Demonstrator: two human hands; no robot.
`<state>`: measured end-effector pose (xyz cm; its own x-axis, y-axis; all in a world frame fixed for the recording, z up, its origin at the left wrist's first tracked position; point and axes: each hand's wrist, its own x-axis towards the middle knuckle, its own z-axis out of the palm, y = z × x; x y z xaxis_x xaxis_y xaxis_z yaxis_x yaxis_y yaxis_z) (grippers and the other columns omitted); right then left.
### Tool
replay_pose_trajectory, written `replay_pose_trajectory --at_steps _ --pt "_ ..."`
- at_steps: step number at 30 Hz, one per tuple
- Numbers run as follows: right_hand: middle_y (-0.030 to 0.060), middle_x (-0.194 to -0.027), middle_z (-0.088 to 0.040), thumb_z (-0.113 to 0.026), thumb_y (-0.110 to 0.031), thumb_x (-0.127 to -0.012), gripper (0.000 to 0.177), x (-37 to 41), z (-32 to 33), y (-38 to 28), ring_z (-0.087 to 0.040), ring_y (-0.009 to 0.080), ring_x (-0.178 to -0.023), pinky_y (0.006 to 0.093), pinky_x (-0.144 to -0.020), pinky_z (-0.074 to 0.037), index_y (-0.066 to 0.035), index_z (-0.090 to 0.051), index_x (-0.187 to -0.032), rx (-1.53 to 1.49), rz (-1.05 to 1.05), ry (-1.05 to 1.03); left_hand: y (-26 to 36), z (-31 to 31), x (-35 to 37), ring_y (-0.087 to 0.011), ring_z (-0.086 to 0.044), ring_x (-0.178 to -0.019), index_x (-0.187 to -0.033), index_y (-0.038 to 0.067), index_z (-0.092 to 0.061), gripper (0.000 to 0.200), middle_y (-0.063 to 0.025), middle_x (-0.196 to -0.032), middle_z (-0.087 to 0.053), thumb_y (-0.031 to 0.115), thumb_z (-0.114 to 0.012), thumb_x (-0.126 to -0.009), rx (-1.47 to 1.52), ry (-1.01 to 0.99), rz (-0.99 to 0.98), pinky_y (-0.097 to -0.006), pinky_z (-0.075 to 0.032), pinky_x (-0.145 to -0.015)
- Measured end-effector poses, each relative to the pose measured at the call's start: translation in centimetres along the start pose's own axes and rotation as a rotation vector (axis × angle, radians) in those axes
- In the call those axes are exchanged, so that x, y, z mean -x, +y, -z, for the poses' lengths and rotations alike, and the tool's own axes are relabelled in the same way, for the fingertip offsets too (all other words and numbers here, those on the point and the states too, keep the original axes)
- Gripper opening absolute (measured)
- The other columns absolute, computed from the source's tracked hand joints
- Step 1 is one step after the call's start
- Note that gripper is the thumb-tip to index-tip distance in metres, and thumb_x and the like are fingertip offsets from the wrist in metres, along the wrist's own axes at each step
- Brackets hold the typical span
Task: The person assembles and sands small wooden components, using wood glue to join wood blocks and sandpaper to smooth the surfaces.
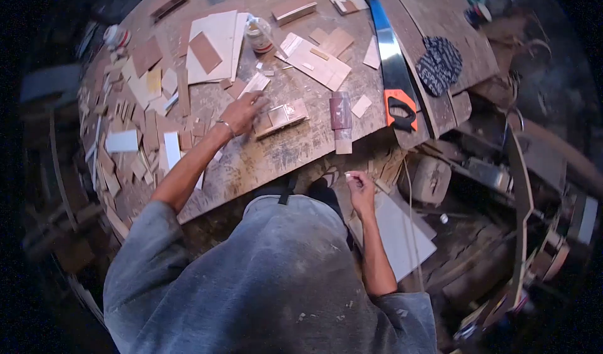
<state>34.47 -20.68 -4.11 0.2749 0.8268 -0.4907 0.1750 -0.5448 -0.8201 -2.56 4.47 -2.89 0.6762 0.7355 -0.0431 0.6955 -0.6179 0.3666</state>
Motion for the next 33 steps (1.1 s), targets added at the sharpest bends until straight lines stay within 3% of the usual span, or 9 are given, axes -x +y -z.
replay_pose_trajectory --at_steps 1,4,11,15,21,24,25,28,33 --pt "-0.0030 -0.091 -0.065 -0.067 -0.006 -0.096 0.013 0.8 -0.3 -0.3 -0.057 0.0065 -0.082 0.0227 -0.074 -0.044 -0.003 -0.070 -0.107 -0.046 0.031 0.052 -0.9 -0.6 -1.3 -0.0357 -0.057 -0.125 -0.136 0.013 -0.058 0.044 -0.0129 -0.145 -0.052 0.010 -0.057 -0.093 -0.065 -0.084 -0.121 -0.0424 -0.057 -0.093" --pt "-0.0023 -0.089 -0.066 -0.066 -0.007 -0.096 0.013 3.0 -1.2 -1.0 -0.057 0.0062 -0.081 0.0222 -0.073 -0.044 -0.002 -0.070 -0.108 -0.083 -0.069 0.217 -1.6 -2.2 -4.8 -0.0372 -0.047 -0.137 -0.146 0.017 -0.049 0.051 -0.0094 -0.157 -0.041 0.014 -0.053 -0.095 -0.096 -0.319 -0.396 -0.0435 -0.055 -0.100" --pt "-0.0003 -0.086 -0.066 -0.067 -0.007 -0.094 0.015 6.8 -6.4 -2.4 -0.057 0.0076 -0.076 0.0237 -0.069 -0.047 0.000 -0.070 -0.107 -0.240 -0.150 0.312 -2.1 -1.4 -5.2 -0.0402 -0.042 -0.141 -0.137 0.014 -0.058 0.053 -0.0107 -0.155 -0.043 0.004 -0.063 -0.085 0.315 -0.166 -0.077 -0.0479 -0.045 -0.112" --pt "-0.0006 -0.087 -0.067 -0.066 -0.008 -0.095 0.015 7.3 -8.6 -2.4 -0.058 0.0068 -0.075 0.0225 -0.069 -0.047 -0.001 -0.070 -0.108 -0.259 -0.170 0.318 -2.4 -2.4 -5.1 -0.0378 -0.043 -0.138 -0.137 0.012 -0.056 0.063 -0.0112 -0.153 -0.044 0.009 -0.075 -0.077 -0.050 -0.277 -0.403 -0.0450 -0.045 -0.112" --pt "-0.0017 -0.087 -0.067 -0.066 -0.006 -0.096 0.015 8.5 -7.7 -1.1 -0.058 0.0055 -0.075 0.0219 -0.069 -0.047 -0.001 -0.070 -0.109 -0.162 -0.148 0.389 -2.1 -2.9 -6.5 -0.0393 -0.043 -0.137 -0.140 0.010 -0.053 0.070 -0.0158 -0.152 -0.044 0.010 -0.076 -0.074 -0.015 -0.442 -0.471 -0.0478 -0.044 -0.113" --pt "-0.0021 -0.089 -0.067 -0.066 -0.006 -0.095 0.014 9.6 -7.6 -0.8 -0.058 0.0055 -0.076 0.0220 -0.071 -0.048 -0.001 -0.070 -0.109 -0.191 -0.177 0.448 -2.7 -3.6 -6.5 -0.0418 -0.046 -0.134 -0.138 0.006 -0.054 0.068 -0.0235 -0.145 -0.047 0.015 -0.078 -0.075 0.048 -0.278 -0.402 -0.0495 -0.043 -0.113" --pt "-0.0020 -0.089 -0.067 -0.067 -0.006 -0.095 0.015 9.9 -7.6 -0.5 -0.059 0.0057 -0.077 0.0221 -0.072 -0.048 -0.001 -0.070 -0.108 -0.191 -0.166 0.461 -3.0 -3.7 -6.7 -0.0447 -0.050 -0.130 -0.130 0.002 -0.059 0.060 -0.0287 -0.139 -0.050 0.025 -0.079 -0.078 0.301 -0.176 -0.299 -0.0500 -0.043 -0.111" --pt "-0.0015 -0.090 -0.067 -0.066 -0.006 -0.095 0.015 10.4 -7.8 0.2 -0.059 0.0062 -0.078 0.0221 -0.073 -0.048 -0.001 -0.070 -0.108 -0.225 -0.165 0.483 -1.6 -2.0 -6.0 -0.0476 -0.048 -0.132 -0.127 0.001 -0.058 0.060 -0.0273 -0.147 -0.044 0.033 -0.080 -0.080 0.478 -0.155 0.023 -0.0472 -0.044 -0.110" --pt "-0.0012 -0.090 -0.067 -0.066 -0.005 -0.095 0.014 10.4 -9.5 -1.5 -0.060 0.0065 -0.080 0.0227 -0.074 -0.048 -0.001 -0.070 -0.108 -0.246 -0.197 0.490 5.4 0.7 -3.4 -0.0411 -0.067 -0.102 -0.104 0.002 -0.066 0.042 -0.0234 -0.113 -0.066 0.037 -0.078 -0.083 0.062 -0.191 0.074 -0.0518 -0.055 -0.084"
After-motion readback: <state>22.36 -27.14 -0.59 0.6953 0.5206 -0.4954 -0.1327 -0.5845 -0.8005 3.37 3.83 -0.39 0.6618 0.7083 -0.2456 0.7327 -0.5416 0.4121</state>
